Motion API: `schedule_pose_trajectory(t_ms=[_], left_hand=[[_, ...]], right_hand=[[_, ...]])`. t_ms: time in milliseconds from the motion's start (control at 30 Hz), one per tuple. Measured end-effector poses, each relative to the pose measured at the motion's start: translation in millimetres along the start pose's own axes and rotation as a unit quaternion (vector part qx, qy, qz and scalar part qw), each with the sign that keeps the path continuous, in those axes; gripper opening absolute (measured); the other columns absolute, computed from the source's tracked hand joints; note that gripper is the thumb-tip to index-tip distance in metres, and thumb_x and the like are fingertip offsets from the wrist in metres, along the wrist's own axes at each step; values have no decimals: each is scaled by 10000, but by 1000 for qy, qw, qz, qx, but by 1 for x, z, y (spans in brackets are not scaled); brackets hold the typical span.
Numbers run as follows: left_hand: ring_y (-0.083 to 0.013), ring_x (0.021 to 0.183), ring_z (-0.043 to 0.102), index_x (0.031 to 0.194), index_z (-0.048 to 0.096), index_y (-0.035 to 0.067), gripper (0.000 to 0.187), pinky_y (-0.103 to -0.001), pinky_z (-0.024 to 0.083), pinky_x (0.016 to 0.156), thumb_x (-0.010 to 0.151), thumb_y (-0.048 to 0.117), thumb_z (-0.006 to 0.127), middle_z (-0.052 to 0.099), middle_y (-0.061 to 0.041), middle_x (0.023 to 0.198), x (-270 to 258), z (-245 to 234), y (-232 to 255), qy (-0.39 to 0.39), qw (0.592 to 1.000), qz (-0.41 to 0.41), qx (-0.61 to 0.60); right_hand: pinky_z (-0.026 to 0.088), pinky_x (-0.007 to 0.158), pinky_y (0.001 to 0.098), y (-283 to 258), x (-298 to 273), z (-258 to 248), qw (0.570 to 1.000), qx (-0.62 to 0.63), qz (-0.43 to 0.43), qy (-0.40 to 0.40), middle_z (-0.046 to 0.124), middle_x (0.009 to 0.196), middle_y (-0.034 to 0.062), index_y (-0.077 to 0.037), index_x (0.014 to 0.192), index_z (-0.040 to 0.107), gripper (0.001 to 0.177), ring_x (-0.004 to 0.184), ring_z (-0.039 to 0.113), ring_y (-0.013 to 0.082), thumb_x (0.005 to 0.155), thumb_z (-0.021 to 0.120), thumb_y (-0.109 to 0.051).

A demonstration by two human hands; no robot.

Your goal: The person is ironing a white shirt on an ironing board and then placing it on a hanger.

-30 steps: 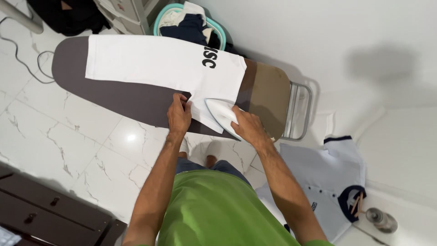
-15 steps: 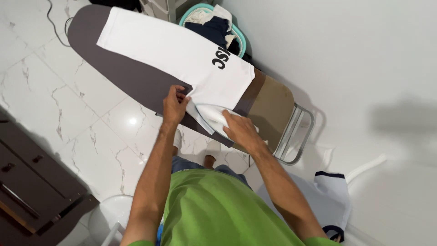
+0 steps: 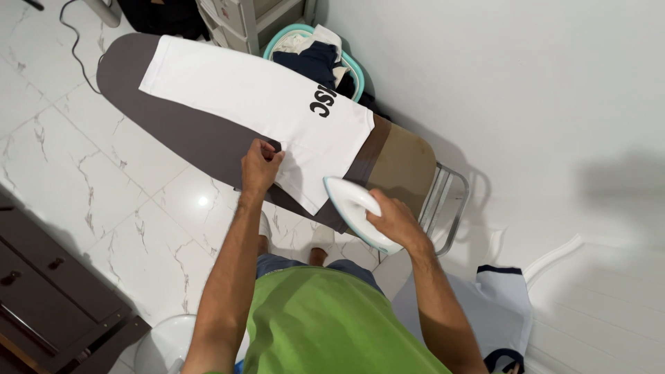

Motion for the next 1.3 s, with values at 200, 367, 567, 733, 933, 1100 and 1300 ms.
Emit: schedule_pose_trajectory(t_ms=[200,367,567,733,933,1100,1300], left_hand=[[-194,809,681,945,621,45,234,-359,578,720,851,100,829,708,-81,893,11,2,-11,-16,999,32,14],[-207,794,690,940,608,43,207,-374,575,706,874,74,801,707,-94,887,9,-1,-8,-8,998,65,21],[-205,778,697,933,600,58,182,-372,587,680,895,77,776,704,-95,883,11,-4,-9,-9,997,72,16],[-201,781,690,928,594,59,204,-379,584,669,890,92,791,699,-94,889,13,-6,-3,-22,998,63,16],[-185,809,713,909,590,56,288,-353,598,739,782,70,847,724,-86,894,30,-8,4,-21,998,51,-8],[-201,804,710,919,561,62,310,-364,593,739,817,81,853,711,-91,878,50,-8,22,16,996,55,-68],[-206,783,698,897,558,55,262,-379,581,722,862,52,817,708,-90,843,67,-8,22,0,994,108,-24]], right_hand=[[569,847,482,-6,4,-25,997,16,30,64,757,1037,201,-95,1274,593,417,938,754,352,878,669,-200],[559,877,500,-1,22,-15,997,-32,3,71,754,1042,217,-91,1272,587,423,958,744,371,862,665,-164],[541,868,536,-39,47,5,993,-81,-64,56,738,1026,233,-69,1233,575,387,970,714,415,866,675,-137],[549,850,527,-73,58,10,988,-76,-116,64,725,1013,252,-35,1241,557,396,947,709,425,873,680,-115],[564,814,516,-78,58,17,986,-94,-127,54,723,996,263,0,1249,543,418,886,727,413,863,675,-90],[567,832,514,-94,59,19,988,-117,-99,34,727,973,266,1,1220,534,374,906,722,419,896,685,-106],[563,808,531,-92,65,26,985,-118,-116,55,721,992,269,15,1237,520,421,899,723,428,873,694,-106]])
Point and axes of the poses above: each hand's wrist, its own x-axis towards the middle knuckle, its own z-axis out of the palm, y = z × x, the point moved 8 cm from there along x, towards the middle knuckle
